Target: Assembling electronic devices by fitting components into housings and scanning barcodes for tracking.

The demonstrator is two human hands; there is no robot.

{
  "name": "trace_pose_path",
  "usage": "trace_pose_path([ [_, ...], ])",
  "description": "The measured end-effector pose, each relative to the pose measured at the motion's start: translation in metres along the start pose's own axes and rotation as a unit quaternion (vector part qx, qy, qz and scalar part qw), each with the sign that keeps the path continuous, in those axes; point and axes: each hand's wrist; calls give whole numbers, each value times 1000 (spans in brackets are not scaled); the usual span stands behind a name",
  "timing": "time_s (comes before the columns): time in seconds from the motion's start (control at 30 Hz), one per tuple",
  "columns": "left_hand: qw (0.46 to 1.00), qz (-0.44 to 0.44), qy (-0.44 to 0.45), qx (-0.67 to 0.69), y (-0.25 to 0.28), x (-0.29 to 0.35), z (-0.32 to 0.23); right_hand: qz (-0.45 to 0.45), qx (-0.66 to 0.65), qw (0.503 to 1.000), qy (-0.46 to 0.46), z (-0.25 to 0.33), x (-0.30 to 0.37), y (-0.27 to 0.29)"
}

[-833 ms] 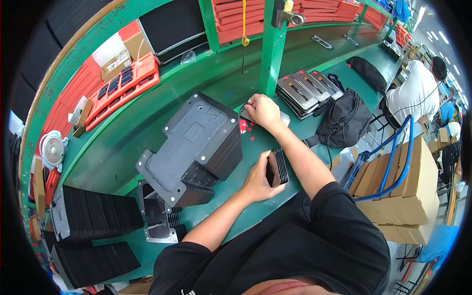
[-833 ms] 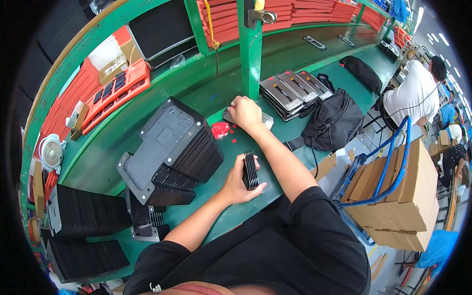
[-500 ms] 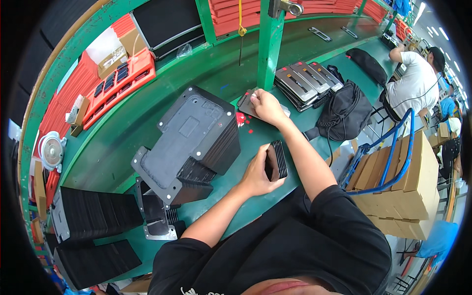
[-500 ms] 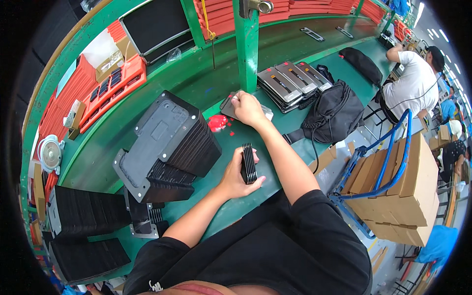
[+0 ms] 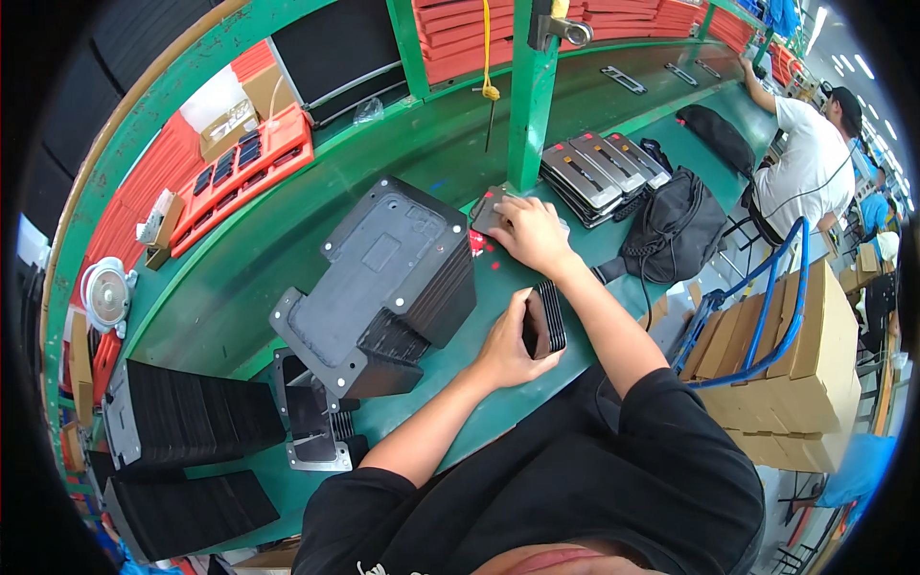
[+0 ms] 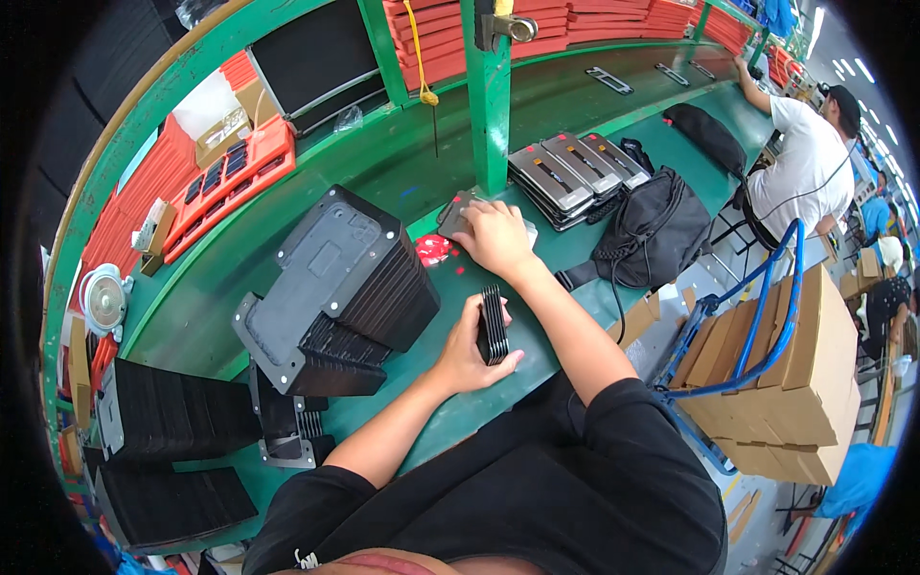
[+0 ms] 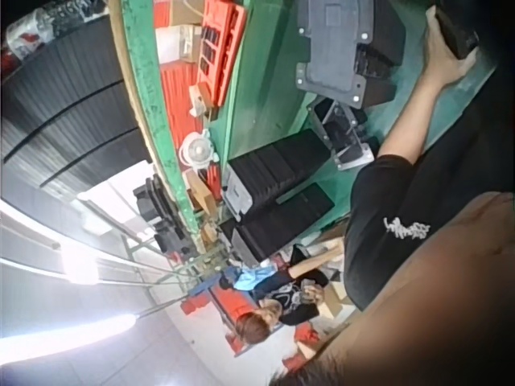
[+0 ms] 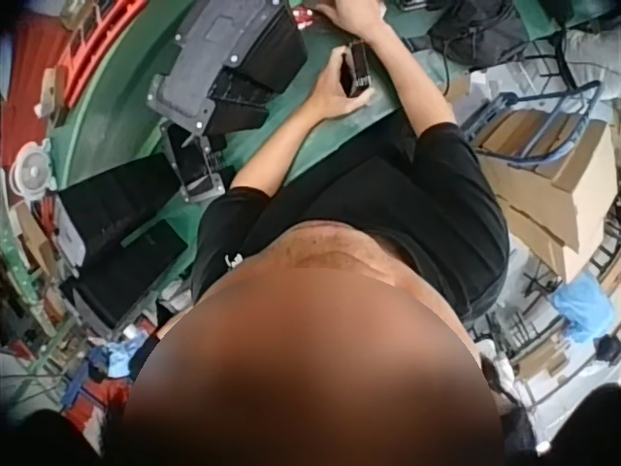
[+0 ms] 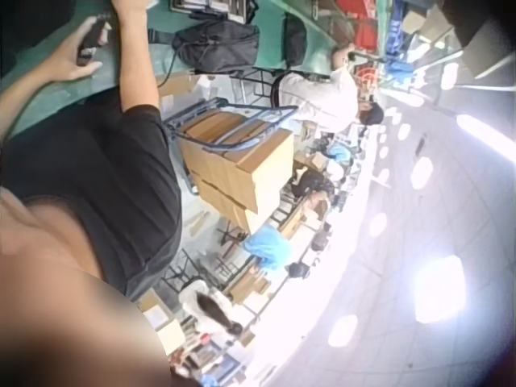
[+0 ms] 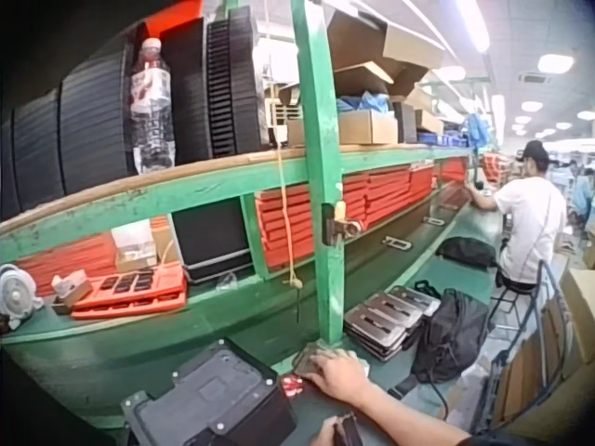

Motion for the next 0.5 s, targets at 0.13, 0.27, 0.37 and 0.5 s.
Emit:
trace_pose_path([
  [0.13, 1000, -8, -13, 10, 4, 2, 7, 100, 59, 992, -40, 7, -11, 29],
  [0.27, 998, -16, -39, -37, 3, 0, -1, 97, 55, 991, -67, -1, -31, 22],
  [0.37, 999, -16, -41, -32, -1, 1, 7, 97, 23, 989, -105, -3, -43, -1],
  [0.5, 999, -13, -36, -28, 0, 1, 10, 95, 14, 980, -174, 1, -39, -29],
])
Point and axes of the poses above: each hand's wrist, its own x-axis away from the middle knuckle, its own y-axis out of the back of the hand, z = x × y, and after that the axes turned 5 degrees about -z, right-handed
